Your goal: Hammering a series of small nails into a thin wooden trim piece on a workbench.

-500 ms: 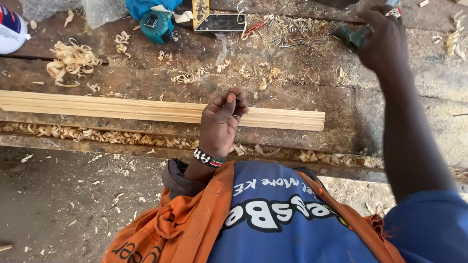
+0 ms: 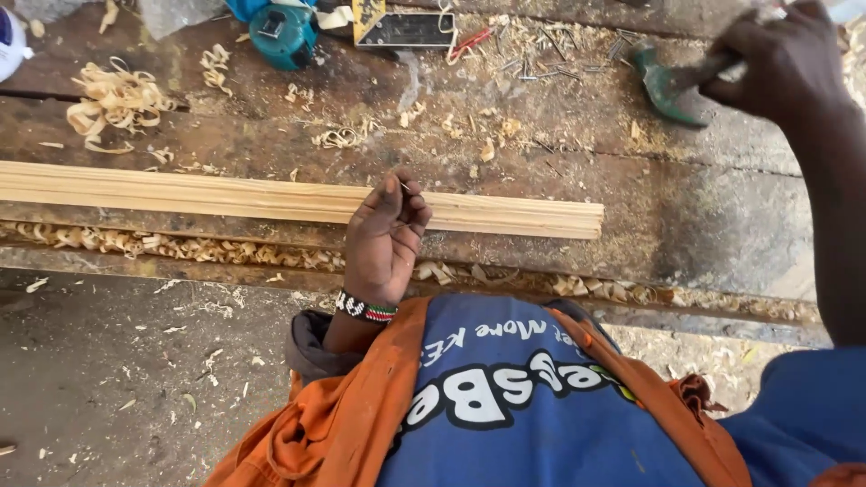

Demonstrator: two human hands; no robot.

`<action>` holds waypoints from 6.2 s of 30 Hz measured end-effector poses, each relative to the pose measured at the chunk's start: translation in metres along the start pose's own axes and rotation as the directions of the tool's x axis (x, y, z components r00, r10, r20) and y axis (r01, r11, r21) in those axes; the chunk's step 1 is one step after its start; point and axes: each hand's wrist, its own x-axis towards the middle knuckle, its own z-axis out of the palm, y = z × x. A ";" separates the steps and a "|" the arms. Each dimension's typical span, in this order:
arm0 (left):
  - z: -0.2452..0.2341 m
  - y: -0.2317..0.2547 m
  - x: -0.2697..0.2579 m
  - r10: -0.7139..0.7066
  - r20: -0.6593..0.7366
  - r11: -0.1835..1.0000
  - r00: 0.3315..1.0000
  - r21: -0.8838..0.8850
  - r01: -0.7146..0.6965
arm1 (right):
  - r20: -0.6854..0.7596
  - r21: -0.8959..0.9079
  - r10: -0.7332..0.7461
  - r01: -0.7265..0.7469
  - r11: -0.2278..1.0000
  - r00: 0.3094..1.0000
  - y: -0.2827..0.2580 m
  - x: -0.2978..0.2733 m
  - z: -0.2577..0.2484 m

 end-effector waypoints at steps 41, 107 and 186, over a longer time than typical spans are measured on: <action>0.084 -0.138 0.061 -0.085 0.789 -0.046 0.609 0.608 -0.793 | 0.633 0.701 0.273 -0.387 -0.598 0.725 -0.158 -0.154 -0.180; 0.059 -0.140 0.076 -0.098 0.847 -0.249 0.522 0.487 -0.837 | 0.528 0.784 0.554 -0.620 -0.026 0.644 -0.243 -0.173 -0.219; 0.031 -0.129 0.052 -0.118 0.962 -0.334 0.245 0.194 -0.922 | 0.332 0.943 0.639 -0.248 -0.221 0.694 -0.300 -0.199 -0.184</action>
